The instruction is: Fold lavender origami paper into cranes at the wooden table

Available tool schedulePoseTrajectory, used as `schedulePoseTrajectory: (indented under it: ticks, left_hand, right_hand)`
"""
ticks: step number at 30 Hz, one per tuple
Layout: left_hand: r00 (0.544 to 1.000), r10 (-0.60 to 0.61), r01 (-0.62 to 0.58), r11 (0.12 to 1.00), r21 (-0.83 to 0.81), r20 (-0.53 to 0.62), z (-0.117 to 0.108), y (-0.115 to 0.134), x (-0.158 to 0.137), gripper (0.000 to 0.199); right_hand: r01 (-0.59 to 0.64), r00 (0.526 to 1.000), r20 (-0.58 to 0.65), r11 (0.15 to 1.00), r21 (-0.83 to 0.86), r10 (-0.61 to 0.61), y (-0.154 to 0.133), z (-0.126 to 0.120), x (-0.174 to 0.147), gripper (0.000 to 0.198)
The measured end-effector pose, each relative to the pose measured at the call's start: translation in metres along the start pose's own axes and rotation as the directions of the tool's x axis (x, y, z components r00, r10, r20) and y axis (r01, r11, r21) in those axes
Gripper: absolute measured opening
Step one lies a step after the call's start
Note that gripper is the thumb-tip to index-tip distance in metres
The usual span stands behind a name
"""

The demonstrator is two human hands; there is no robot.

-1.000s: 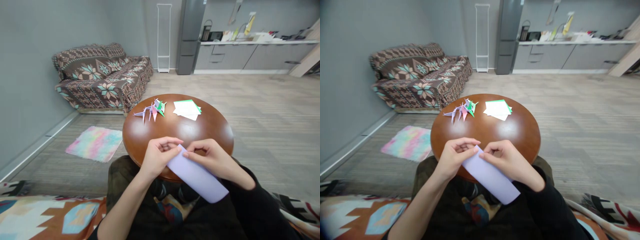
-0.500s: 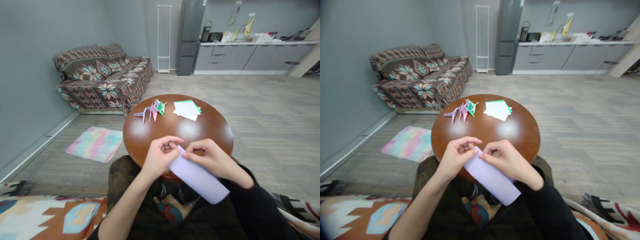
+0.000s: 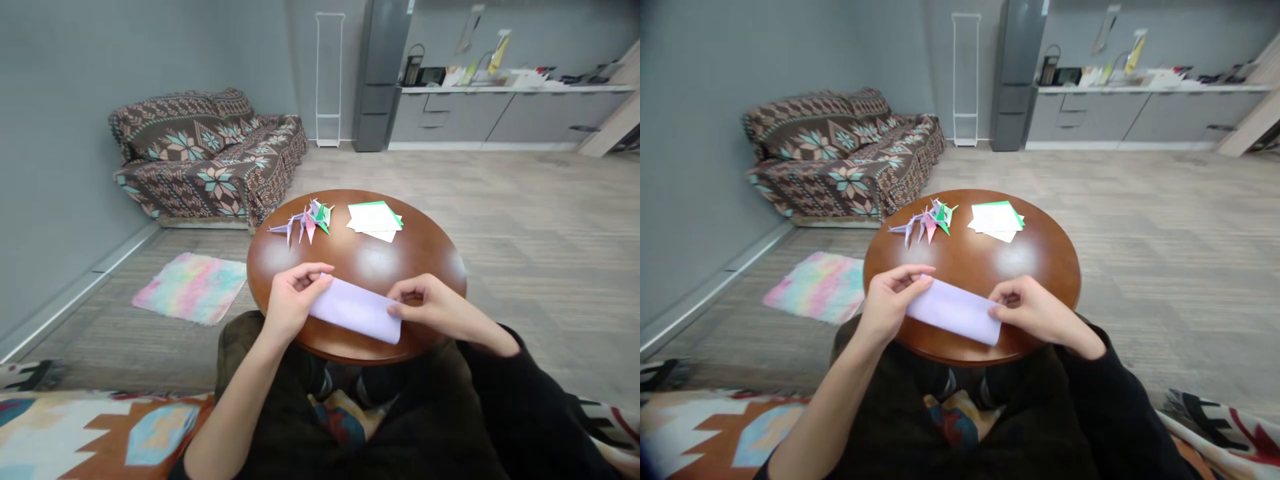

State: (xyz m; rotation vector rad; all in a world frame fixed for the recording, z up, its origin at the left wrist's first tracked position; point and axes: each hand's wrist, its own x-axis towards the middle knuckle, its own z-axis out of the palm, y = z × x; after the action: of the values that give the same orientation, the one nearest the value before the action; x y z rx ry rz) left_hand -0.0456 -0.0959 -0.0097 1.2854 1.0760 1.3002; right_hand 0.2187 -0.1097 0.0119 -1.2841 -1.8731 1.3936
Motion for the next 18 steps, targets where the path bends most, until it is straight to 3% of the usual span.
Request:
schedulePoseTrajectory:
  ticks: [4, 8, 13, 18]
  left_hand:
    - [0.986, -0.107, 0.095, 0.991, 0.093, 0.13, -0.011, -0.007, 0.005, 0.026]
    - [0.906, -0.226, 0.148, 0.961, 0.231, 0.357, -0.013, -0.009, 0.005, 0.023]
    - [0.776, -0.305, 0.115, 0.929, 0.352, 0.552, -0.007, -0.013, 0.002, 0.013]
    - [0.721, -0.255, 0.046, 0.945, 0.323, 0.644, 0.006, -0.014, 0.007, 0.022]
  right_hand:
    - [-0.003, 0.971, -0.24, 0.996, 0.093, 0.025, 0.021, -0.007, 0.007, 0.021]
    - [0.076, 0.902, -0.431, 0.977, 0.197, 0.017, 0.03, -0.006, 0.017, 0.025]
    - [0.142, 0.894, -0.447, 0.954, 0.265, -0.009, 0.027, 0.0, 0.025, 0.03]
    - [0.132, 0.913, -0.408, 0.959, 0.251, -0.019, 0.021, 0.006, 0.031, 0.029]
